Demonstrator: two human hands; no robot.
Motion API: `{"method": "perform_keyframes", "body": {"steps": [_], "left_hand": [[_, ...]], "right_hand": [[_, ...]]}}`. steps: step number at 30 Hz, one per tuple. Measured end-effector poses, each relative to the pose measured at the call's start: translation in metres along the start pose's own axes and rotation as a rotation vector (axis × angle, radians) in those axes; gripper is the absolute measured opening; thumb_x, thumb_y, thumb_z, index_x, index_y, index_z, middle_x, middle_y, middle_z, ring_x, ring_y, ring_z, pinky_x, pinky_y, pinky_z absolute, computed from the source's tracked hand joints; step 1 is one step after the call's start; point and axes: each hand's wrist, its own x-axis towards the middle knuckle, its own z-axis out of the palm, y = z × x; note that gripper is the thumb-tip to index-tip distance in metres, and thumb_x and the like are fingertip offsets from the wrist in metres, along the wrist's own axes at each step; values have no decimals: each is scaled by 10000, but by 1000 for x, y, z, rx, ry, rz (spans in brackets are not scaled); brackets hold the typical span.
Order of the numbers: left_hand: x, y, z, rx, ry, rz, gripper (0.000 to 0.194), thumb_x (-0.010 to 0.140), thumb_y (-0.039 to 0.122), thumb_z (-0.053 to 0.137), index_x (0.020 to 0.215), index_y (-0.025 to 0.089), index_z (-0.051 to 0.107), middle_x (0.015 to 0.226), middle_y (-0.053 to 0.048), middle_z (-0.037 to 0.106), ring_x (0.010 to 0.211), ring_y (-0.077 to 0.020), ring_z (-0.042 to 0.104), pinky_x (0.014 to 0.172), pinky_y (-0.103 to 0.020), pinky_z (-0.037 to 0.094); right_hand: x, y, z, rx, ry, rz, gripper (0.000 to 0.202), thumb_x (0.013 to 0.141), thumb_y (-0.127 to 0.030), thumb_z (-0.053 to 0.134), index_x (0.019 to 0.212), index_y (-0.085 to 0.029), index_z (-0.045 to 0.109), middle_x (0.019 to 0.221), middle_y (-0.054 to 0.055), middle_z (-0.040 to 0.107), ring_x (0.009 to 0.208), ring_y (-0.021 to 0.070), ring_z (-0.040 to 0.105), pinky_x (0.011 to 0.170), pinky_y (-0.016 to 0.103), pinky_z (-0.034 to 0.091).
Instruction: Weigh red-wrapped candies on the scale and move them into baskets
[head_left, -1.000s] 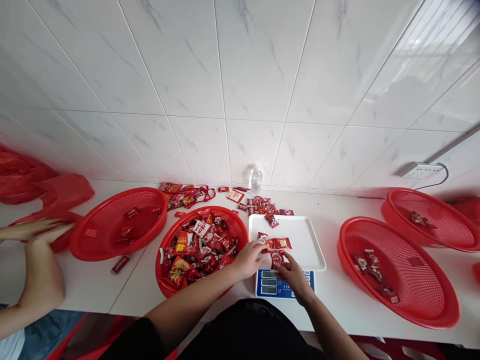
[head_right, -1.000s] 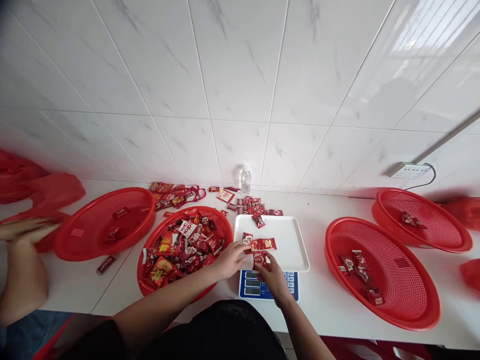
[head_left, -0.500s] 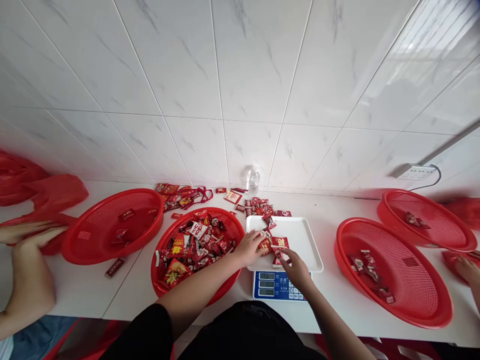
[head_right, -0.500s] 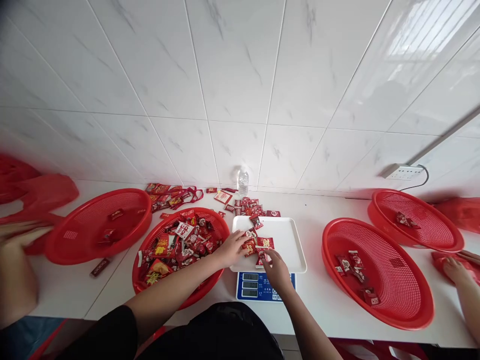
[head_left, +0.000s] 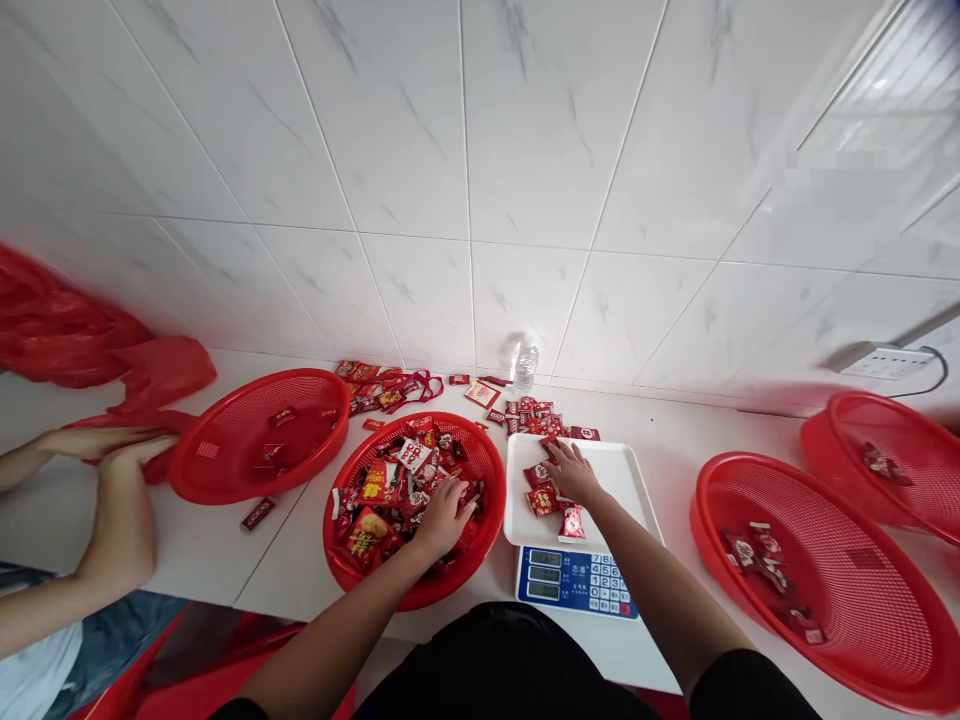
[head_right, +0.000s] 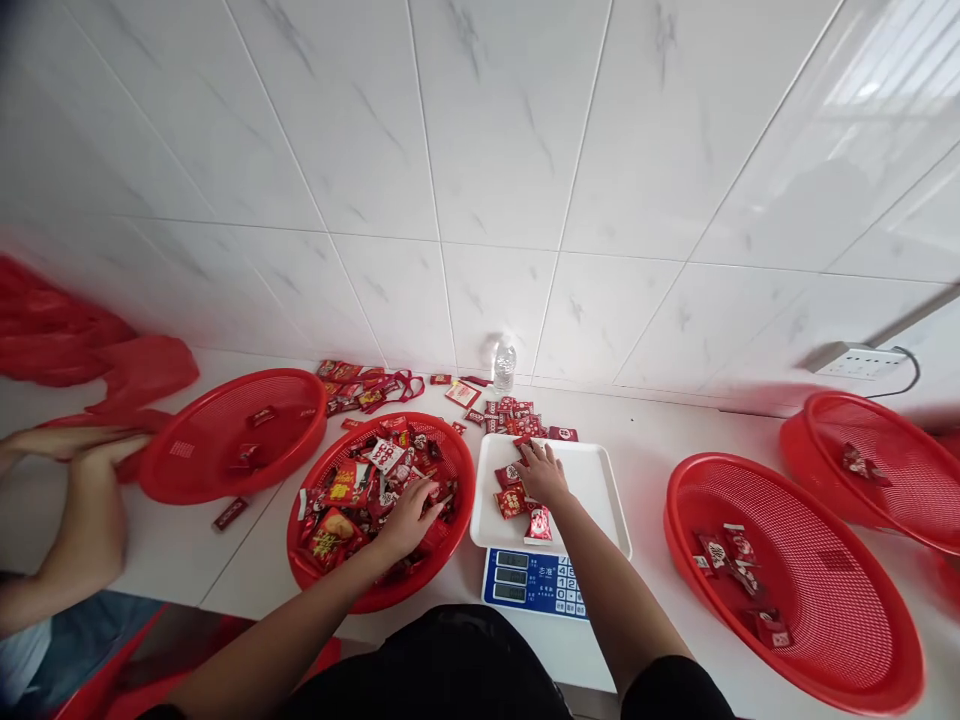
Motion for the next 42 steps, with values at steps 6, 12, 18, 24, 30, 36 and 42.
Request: {"method": "perform_keyframes", "body": {"steps": [6, 12, 18, 24, 30, 36, 42], "left_hand": [[0, -19, 6, 142, -143, -76, 406, 839, 307, 479, 1219, 165, 496, 1338, -129, 463, 1304, -274, 323, 1081, -437, 260], [33, -11, 19, 305, -447, -169, 731, 757, 437, 562, 1385, 162, 309, 1471, -156, 265, 1371, -334, 151, 1095, -481, 159], [55, 3, 31, 374, -539, -165, 877, 567, 308, 735, 1347, 164, 362, 1414, -221, 315, 1295, -420, 272, 1026, -558, 207], [53, 3, 26, 329, -470, -125, 529, 632, 145, 647, 1147, 207, 542, 1194, -145, 536, 1094, -316, 517, 919, -425, 371], [52, -11, 1, 198, -270, -207, 250, 770, 123, 500, 978, 239, 576, 900, -43, 641, 847, -208, 610, 752, -298, 424], [53, -26, -23, -97, -15, -356, 244, 763, 228, 572, 1005, 209, 557, 820, -14, 640, 689, -155, 608, 673, -259, 444], [49, -19, -21, -448, -270, -486, 295, 763, 387, 571, 960, 169, 592, 858, -57, 673, 713, -179, 629, 627, -267, 473]], "right_hand": [[-37, 11, 5, 22, 15, -30, 529, 887, -506, 317, 1349, -262, 397, 1438, 30, 376, 1370, 299, 180, 1055, 540, 242], [-96, 14, 4, 221, 174, -53, 533, 883, -503, 321, 1318, -221, 444, 1356, 60, 479, 1319, 243, 325, 1043, 431, 351], [-148, 14, 10, 457, 197, 29, 480, 861, -524, 369, 1236, -265, 521, 1258, 60, 565, 1161, 251, 516, 940, 423, 451], [-161, 8, 15, 553, 160, 83, 495, 842, -547, 395, 1220, -261, 539, 1232, 71, 588, 1060, 254, 585, 892, 406, 478], [-159, -4, 15, 569, 104, 60, 497, 850, -540, 384, 1227, -250, 528, 1225, 85, 590, 1051, 257, 594, 874, 391, 481], [-158, -8, 19, 550, 83, 21, 478, 843, -537, 406, 1197, -249, 552, 1186, 77, 618, 1066, 258, 587, 856, 375, 487], [-158, -14, 18, 543, 35, 17, 471, 843, -527, 415, 1206, -259, 549, 1200, 74, 613, 1021, 250, 614, 832, 361, 495]]}}
